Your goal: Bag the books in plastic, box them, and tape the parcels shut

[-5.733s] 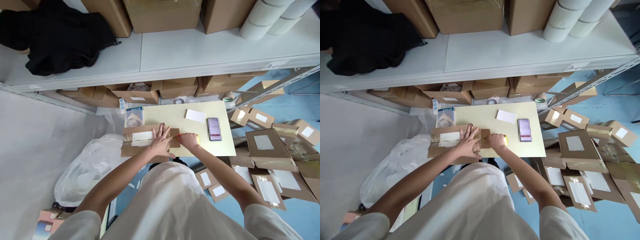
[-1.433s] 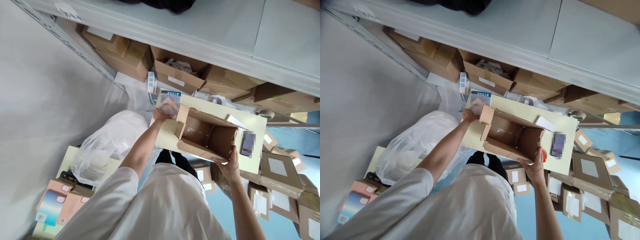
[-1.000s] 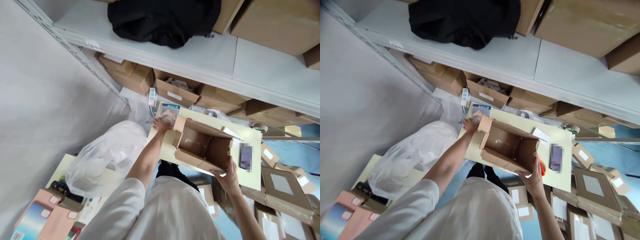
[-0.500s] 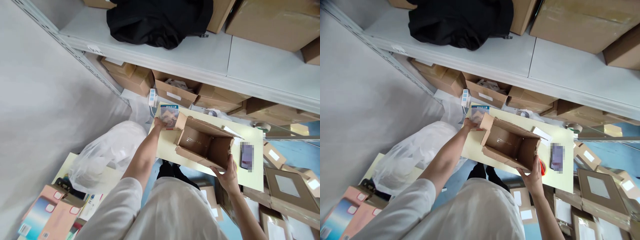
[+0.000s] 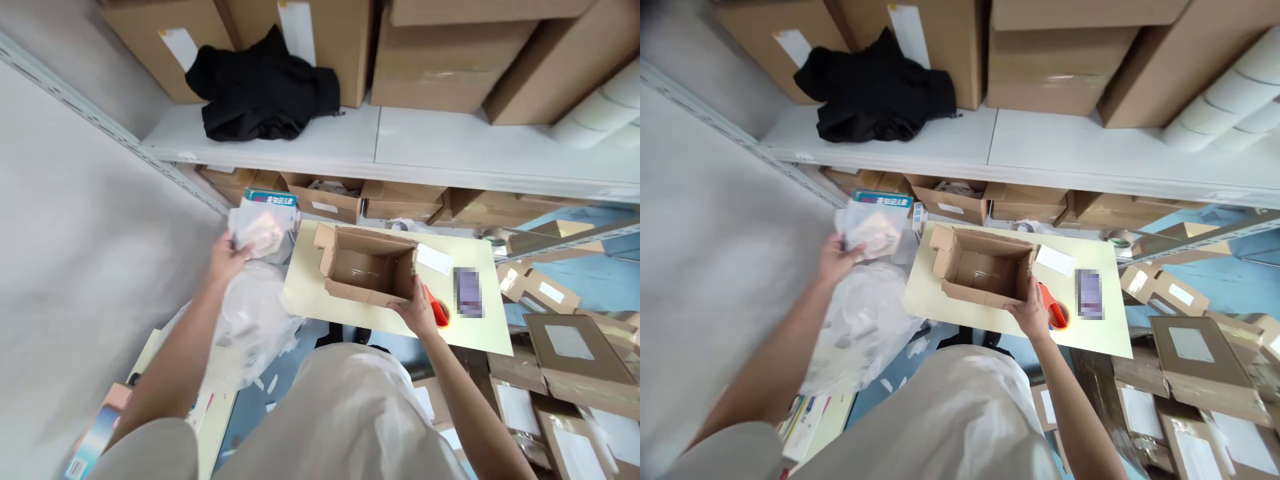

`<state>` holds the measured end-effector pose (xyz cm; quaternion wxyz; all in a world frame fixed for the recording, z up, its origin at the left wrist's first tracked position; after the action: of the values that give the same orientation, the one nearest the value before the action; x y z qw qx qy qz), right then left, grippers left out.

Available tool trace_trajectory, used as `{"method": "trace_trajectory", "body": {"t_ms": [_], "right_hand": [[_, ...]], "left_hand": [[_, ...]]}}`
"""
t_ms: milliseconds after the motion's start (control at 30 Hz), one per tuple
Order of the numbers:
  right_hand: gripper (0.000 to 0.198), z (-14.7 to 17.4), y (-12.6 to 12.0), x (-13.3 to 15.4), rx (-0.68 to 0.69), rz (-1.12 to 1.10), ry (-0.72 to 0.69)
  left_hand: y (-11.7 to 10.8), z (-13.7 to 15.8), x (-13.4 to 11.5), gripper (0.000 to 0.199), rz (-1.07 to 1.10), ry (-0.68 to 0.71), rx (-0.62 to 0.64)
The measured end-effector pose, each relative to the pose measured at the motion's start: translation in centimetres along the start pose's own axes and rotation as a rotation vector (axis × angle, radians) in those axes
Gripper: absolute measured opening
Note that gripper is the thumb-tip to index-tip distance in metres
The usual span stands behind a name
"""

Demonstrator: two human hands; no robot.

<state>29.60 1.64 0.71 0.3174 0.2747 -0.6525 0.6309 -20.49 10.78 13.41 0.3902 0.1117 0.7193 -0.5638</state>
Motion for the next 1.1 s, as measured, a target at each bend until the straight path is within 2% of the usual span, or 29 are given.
{"method": "trace_trajectory", "body": {"t_ms": [67,100,133,167,200,300,367,400,500,667,800,867,933,1000,1033,1100], "right_hand": [[0.103,-0.5,0.1,0.3,0.026,-0.016,0.035],[0.103,-0.6,0.1,0.4,0.037,-0.012,0.056],[0.103,-0.8,0.1,0.5,0.047,-0.003,0.078],[0.103,-0.8,0.1,0.5,0.056,0.007,0.100],[0.103,-0.8,0.1,0.5,0.062,0.016,0.118],[0.099,-0.7,0.1,0.6,0.080,0.023,0.162],[0.099,-0.6,0.2,0.6,0.092,0.016,0.188],[0.099,-0.6,0.3,0.6,0.097,0.013,0.200],[0.098,-0.6,0.2,0.9,0.105,0.008,0.203],[0.102,-0.6,0.0,1.0,0.144,0.016,0.201],[0.100,-0.7,-0.2,1.0,0.155,0.019,0.186],[0.101,-0.8,-0.2,0.9,0.153,0.005,0.167],[0.104,-0.8,-0.2,0.7,0.155,-0.027,0.136],[0.102,-0.9,-0.2,0.3,0.152,-0.082,0.077],[0.100,-1.0,-0.3,0.0,0.136,-0.115,0.051],[0.094,-1.3,-1.0,-1.5,0.053,-0.181,0.054]], "left_hand": [[-4.9,0.9,-4.5,0.044,-0.070,0.180,-0.054],[-5.9,1.7,-7.2,0.044,-0.132,0.283,-0.036],[-6.0,2.6,-9.7,0.046,-0.198,0.351,0.012],[-5.1,3.6,-12.1,0.048,-0.261,0.401,0.084],[-3.4,4.7,-14.3,0.051,-0.320,0.449,0.163],[4.5,8.3,-20.4,0.047,-0.457,0.681,0.421],[9.9,10.1,-22.7,0.045,-0.561,0.826,0.532],[12.2,10.4,-23.1,0.045,-0.616,0.848,0.564],[17.1,10.2,-22.5,0.043,-0.688,0.800,0.687],[22.3,10.0,-19.9,0.036,-0.601,0.699,0.948],[25.2,10.7,-18.0,0.041,-0.598,0.654,0.956],[25.3,11.4,-17.2,0.050,-0.590,0.621,0.903],[24.0,12.2,-16.4,0.056,-0.548,0.618,0.790],[20.9,12.9,-15.4,0.051,-0.464,0.635,0.556],[18.7,13.1,-14.6,0.048,-0.411,0.632,0.388],[14.0,13.4,-11.8,0.055,-0.326,0.528,0.057]]}}
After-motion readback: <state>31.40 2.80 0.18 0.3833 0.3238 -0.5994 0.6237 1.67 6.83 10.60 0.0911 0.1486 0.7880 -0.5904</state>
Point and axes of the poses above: each hand's wrist, its own z-axis away from the middle knuckle, its own y-axis out of the palm, x = y × z, the point moved 8 cm from there along -z, towards the middle knuckle, and after that the axes turned 11 degrees about -z, right-handed, at the moved point
